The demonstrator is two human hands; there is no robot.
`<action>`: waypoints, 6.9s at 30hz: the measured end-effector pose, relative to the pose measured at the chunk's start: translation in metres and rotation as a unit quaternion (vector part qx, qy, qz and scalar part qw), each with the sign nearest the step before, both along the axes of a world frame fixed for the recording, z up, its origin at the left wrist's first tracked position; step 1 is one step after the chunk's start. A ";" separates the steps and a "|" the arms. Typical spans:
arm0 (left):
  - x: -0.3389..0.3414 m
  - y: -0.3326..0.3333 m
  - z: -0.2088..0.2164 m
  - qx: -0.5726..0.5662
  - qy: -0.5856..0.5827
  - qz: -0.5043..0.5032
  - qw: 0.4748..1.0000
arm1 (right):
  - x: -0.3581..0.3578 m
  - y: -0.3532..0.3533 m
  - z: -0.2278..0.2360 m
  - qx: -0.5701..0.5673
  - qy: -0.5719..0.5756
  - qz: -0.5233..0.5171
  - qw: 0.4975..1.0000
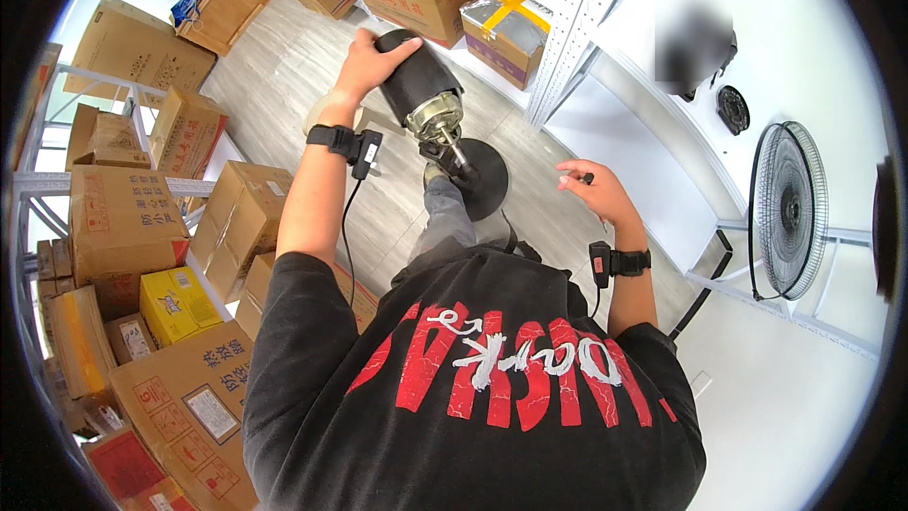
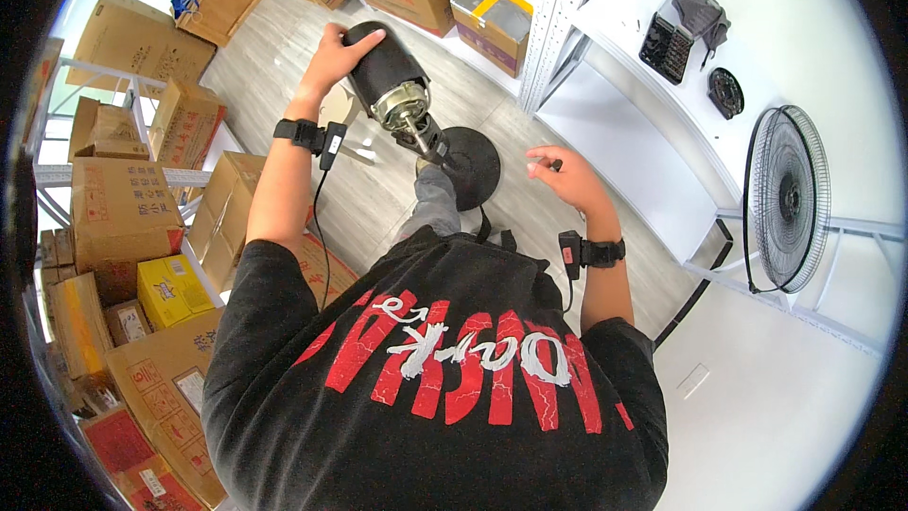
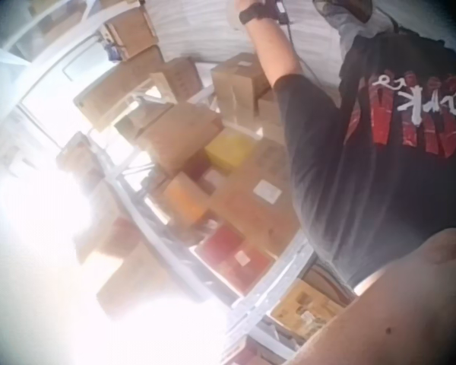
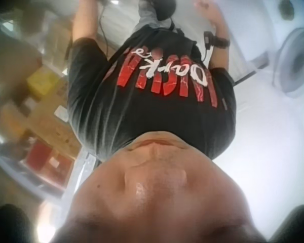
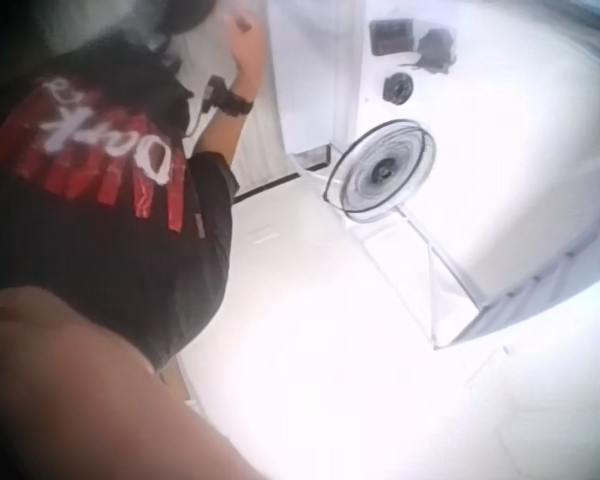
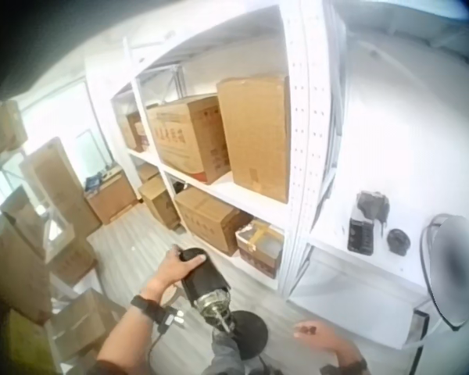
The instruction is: The person assembles a small electronic device by attaching a red component to a metallic housing, then fitting a black cylindrical cover. They use a screwdriver to tighten screws on the assembly and place the finished unit on a stand.
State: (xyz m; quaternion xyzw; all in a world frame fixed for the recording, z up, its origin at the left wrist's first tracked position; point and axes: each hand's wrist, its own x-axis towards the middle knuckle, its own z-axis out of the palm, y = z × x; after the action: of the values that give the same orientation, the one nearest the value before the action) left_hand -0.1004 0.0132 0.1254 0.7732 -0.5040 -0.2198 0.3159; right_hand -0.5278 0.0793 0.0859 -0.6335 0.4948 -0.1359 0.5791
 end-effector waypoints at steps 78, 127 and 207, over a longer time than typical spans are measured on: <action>0.276 0.021 -0.106 0.041 0.571 -0.052 0.818 | 0.197 0.116 0.066 -0.039 0.225 -0.409 0.883; 0.115 -0.059 -0.059 0.200 0.460 -0.282 0.818 | 0.293 0.071 0.034 -0.243 0.216 -0.400 0.857; 0.093 0.027 -0.029 0.093 0.332 -0.236 0.909 | 0.239 0.023 0.052 -0.207 0.131 -0.165 0.956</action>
State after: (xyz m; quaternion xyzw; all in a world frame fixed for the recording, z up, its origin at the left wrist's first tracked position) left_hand -0.0072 0.0405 0.0964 0.5398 -0.5154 -0.5778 0.3302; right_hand -0.2891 0.1019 0.1376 -0.6613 0.6247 -0.2449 0.3354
